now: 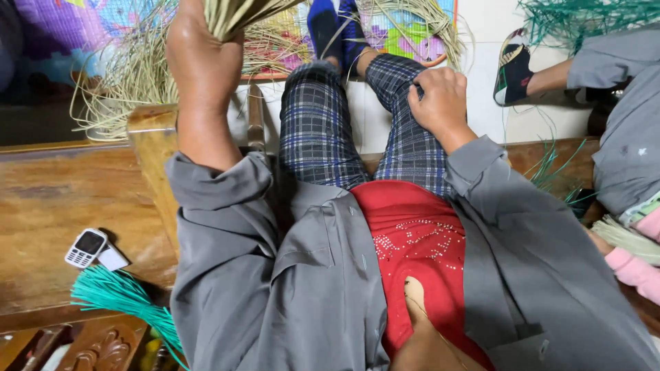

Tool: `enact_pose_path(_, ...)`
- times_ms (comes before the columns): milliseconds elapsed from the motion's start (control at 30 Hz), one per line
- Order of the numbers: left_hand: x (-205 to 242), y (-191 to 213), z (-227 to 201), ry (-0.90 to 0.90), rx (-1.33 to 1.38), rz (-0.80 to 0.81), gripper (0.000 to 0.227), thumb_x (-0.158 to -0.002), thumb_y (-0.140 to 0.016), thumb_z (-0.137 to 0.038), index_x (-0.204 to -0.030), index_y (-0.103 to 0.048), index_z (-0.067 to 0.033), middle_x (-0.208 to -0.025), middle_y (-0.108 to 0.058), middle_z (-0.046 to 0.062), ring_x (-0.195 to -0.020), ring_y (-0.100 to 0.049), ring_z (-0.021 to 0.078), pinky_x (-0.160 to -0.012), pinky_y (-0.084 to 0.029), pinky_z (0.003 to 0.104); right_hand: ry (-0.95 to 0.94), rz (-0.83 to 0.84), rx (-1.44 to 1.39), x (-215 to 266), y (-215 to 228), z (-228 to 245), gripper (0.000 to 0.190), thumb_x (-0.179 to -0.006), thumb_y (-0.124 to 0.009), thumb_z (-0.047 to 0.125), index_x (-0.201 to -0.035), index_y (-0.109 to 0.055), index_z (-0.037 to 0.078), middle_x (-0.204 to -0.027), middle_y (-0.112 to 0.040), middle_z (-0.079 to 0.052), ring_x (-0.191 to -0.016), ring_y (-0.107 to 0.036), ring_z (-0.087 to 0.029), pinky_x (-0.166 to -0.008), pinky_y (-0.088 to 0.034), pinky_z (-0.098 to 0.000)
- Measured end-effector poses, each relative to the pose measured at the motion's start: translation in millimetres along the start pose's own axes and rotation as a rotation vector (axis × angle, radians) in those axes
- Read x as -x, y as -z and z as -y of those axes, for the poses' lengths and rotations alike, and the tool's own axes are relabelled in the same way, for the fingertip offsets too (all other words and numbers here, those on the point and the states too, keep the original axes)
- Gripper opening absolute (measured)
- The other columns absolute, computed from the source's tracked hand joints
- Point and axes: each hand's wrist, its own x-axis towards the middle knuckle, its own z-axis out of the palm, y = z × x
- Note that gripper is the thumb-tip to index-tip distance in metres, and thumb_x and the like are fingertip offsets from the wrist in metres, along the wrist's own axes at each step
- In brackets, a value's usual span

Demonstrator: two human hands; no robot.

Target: The person is bundling dried grass, securing the bundles with a band, and trimming the ends with a knife to prepare them for weaving or broom making.

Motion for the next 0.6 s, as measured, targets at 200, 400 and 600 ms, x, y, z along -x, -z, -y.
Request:
enact_pose_path(200, -0.2, -11.0, -13.7, 0.070, 0.025, 0.114, 0.024, -0.086, -0.067, 0.004, -0.095, -0.051, -0.0110, -0.076, -0.057, 0.005, -0.066, -0.053, 0.0219, -0.050, -0.040, 0.038, 0.123, -0.027, 0.202, -13.9, 3.4, 23.9, 0.025, -0.100, -0.065, 0.033, -0.104, -0.075, 0.011, -0.103, -0.070, -0.004, -0.101, -0.061, -0.031, -0.088, -0.040, -0.0473)
enact_pose_path(400, -1.0, -15.0, -23.5, 0.261, 0.034, 0.244, 0.023, -0.090, -0.071, -0.002, -0.096, -0.052, -0.0134, -0.078, -0.059, 0.001, -0.067, -0.055, 0.0164, -0.051, -0.045, 0.031, 0.138, 0.112, 0.247, -39.9, 8.0, 49.9, 0.032, -0.101, -0.062, 0.037, -0.095, -0.076, 0.009, -0.099, -0.073, -0.005, -0.103, -0.060, -0.032, -0.088, -0.039, -0.0466)
enact_pose_path(600, 8.2, -14.5, -20.1, 0.221, -0.027, 0.295, 0.031, -0.080, -0.070, 0.004, -0.092, -0.045, -0.0102, -0.066, -0.047, 0.002, -0.058, -0.042, 0.0186, -0.048, -0.030, 0.038, 0.222, 0.122, 0.288, -67.0, 12.9, 79.7, 0.032, -0.102, -0.063, 0.043, -0.092, -0.078, 0.017, -0.091, -0.072, 0.002, -0.097, -0.064, -0.027, -0.091, -0.042, -0.0463)
